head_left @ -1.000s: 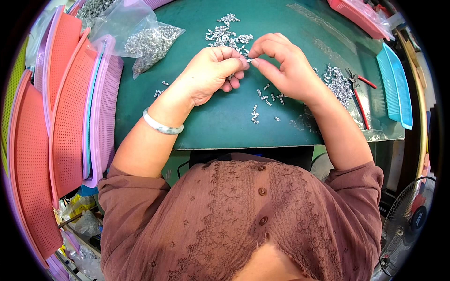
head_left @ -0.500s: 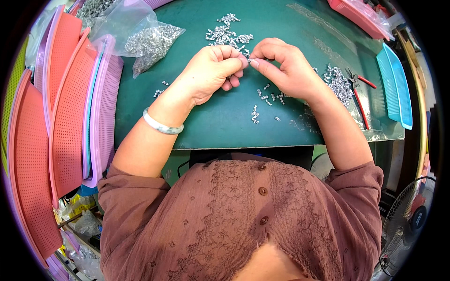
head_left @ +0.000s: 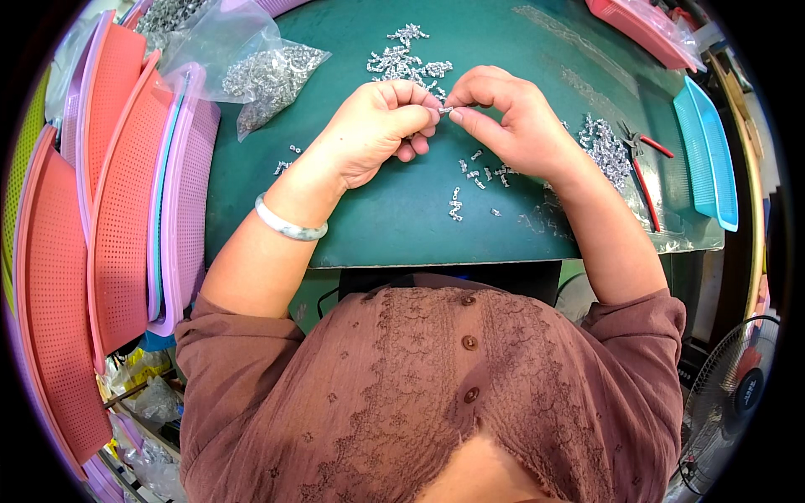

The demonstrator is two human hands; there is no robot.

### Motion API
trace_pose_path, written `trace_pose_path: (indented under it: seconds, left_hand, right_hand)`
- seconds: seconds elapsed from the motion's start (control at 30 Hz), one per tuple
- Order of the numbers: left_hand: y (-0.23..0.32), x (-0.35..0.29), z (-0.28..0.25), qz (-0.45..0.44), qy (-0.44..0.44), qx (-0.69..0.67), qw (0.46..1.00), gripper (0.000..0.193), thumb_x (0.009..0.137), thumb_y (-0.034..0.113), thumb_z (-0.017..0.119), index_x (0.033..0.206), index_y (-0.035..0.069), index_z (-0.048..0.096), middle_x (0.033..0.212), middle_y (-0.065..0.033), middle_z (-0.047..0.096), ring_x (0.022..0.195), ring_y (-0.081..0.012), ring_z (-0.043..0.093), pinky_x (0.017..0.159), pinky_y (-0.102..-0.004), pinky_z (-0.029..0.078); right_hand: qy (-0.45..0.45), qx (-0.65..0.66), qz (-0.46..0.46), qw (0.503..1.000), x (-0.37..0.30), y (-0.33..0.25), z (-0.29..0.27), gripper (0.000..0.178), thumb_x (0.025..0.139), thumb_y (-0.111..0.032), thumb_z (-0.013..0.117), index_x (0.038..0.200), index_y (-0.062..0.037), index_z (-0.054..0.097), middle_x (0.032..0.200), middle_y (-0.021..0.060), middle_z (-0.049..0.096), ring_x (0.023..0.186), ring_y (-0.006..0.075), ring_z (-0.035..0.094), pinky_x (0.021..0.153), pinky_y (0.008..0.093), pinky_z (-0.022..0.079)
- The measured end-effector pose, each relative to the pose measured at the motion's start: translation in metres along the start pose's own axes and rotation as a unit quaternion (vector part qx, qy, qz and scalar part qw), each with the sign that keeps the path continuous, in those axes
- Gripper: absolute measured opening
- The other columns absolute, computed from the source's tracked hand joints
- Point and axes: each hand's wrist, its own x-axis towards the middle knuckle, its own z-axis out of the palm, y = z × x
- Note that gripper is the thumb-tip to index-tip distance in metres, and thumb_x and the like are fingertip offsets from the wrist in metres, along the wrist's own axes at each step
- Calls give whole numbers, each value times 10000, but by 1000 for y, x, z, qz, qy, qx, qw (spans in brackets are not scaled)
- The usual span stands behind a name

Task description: The person sits at a green workbench and repeatedly picks up small silver metal pieces, joining them together by hand. They occasionally gather scattered pieces from the table surface and continue the assembly process throughout the video.

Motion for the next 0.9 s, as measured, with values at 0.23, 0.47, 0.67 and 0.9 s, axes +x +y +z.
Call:
trace_pose_path:
  seconds: [0.23, 0.47, 0.67, 0.9]
  left_hand:
    - [0, 0, -1, 0, -5, 1, 1000, 103, 803, 111, 586, 863, 27, 587, 717, -21, 565, 571, -80, 518, 484, -187, 417]
    - [-1, 3, -5, 5, 6, -38, 999, 82, 811, 111, 576, 853, 41, 574, 721, -26, 567, 587, -91, 536, 494, -192, 426]
    - [2, 3, -7, 31, 40, -119, 992, 116, 860, 92, 448, 919, 28, 525, 806, -62, 561, 662, -133, 540, 540, -218, 443]
    - [-1, 6, -12, 32, 9, -162, 986, 175, 882, 130, 412, 961, 13, 515, 849, -72, 559, 688, -137, 546, 558, -217, 458]
  right_hand:
    - [0, -6, -2, 1000, 0, -2, -1, 72, 747, -65, 608, 799, -16, 602, 788, 110, 606, 777, 275, 575, 705, 340, 459]
    - [1, -55, -3, 998, 0, 1, -1, 158, 742, -43, 594, 899, -36, 606, 913, 113, 598, 890, 287, 542, 780, 350, 438]
    - [-5, -193, 12, 981, -2, 9, 12, 277, 751, -7, 538, 1014, -61, 604, 1104, 110, 539, 1035, 295, 462, 871, 379, 385]
    - [-69, -170, 0, 983, -2, 7, 6, 219, 750, -14, 531, 932, -73, 637, 967, 60, 604, 984, 276, 499, 864, 377, 378]
